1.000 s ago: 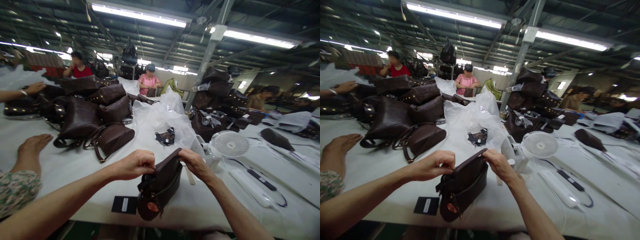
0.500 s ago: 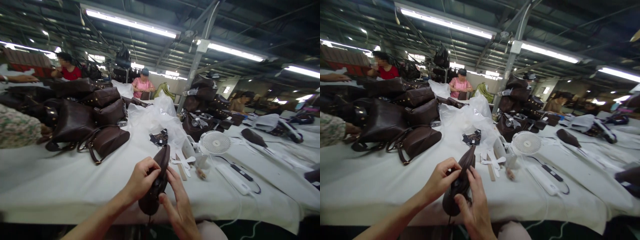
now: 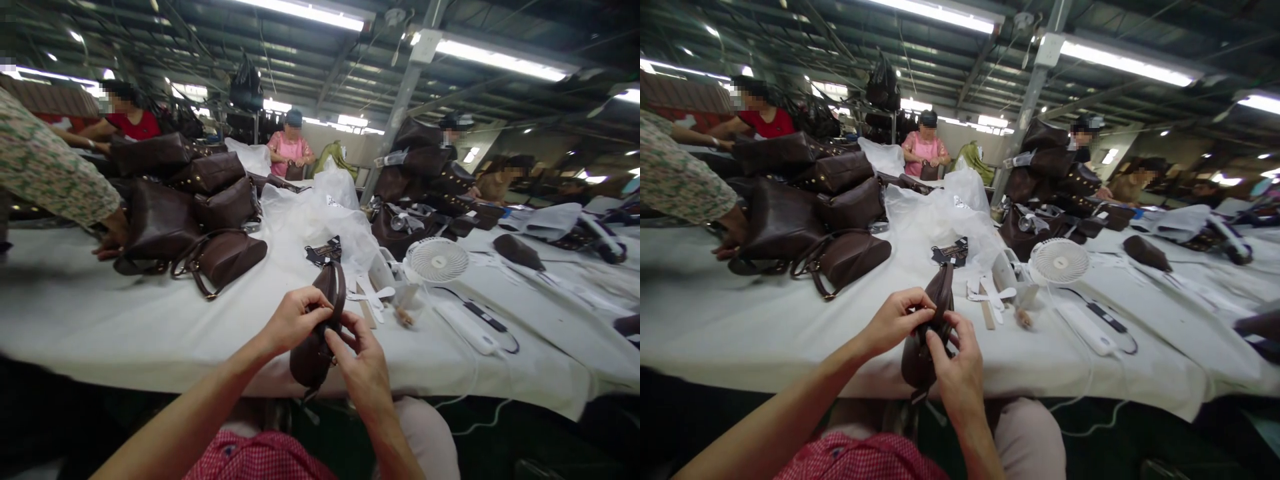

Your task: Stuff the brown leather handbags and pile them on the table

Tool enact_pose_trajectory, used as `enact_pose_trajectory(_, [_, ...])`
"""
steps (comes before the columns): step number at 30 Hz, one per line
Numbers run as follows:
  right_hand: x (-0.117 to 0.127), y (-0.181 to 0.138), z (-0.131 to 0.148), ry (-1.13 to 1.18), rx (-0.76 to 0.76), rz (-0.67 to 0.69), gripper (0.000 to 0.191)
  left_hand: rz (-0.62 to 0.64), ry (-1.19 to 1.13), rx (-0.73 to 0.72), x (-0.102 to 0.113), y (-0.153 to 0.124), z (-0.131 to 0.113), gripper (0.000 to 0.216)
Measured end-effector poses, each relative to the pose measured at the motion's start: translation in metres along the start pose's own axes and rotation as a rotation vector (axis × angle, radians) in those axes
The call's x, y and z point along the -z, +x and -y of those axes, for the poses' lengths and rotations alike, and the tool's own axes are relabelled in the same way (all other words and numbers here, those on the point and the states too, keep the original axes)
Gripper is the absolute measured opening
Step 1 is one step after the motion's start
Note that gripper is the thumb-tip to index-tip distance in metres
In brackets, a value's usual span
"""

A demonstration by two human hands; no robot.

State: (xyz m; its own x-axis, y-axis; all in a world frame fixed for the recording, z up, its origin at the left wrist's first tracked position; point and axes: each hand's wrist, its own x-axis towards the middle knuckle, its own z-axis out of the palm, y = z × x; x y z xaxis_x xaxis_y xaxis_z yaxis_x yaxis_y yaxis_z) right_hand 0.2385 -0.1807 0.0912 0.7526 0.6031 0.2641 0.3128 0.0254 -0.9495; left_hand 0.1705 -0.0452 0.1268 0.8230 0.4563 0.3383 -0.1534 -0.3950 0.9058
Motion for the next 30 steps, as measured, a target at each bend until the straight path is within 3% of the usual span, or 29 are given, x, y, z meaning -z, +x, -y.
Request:
enact_pose_trajectory(4, [-0.002, 0.012, 0.004, -0.028, -0.091, 0.025, 0.030, 0.008, -0.037, 0.001, -0.006, -0.004, 0.002, 0.009])
enact_pose_trajectory(8, [0.000, 0.024, 0.009, -0.303, -0.045, 0.016, 0.028, 0.022, -0.061, -0.064, -0.007, -0.008, 0.007, 0.008])
enact_pose_trajectory(13, [0.001, 0.024, 0.015, -0.492, 0.068, -0.071, 0.020, 0.203, -0.022, -0.210, 0.005, -0.012, 0.010, 0.022])
enact_pose_trajectory(17, [0.006, 0.018, 0.018, -0.422, 0.116, 0.003, 0.014, 0.273, 0.000, -0.265, 0.019, -0.012, 0.011, 0.024])
enact_pose_trajectory(22, [0.013, 0.016, 0.024, -0.306, 0.220, 0.135, 0.027, 0.320, 0.128, -0.369, 0.027, -0.007, 0.015, 0.022])
enact_pose_trajectory(25, [0.016, 0.011, 0.025, -0.286, 0.270, 0.060, 0.030, 0.358, 0.177, -0.378, 0.022, -0.005, 0.020, 0.042])
enact_pose_trajectory(30, [0.028, 0.007, 0.013, -0.312, 0.232, -0.095, 0.014, 0.339, 0.098, -0.296, 0.011, -0.006, 0.032, 0.078])
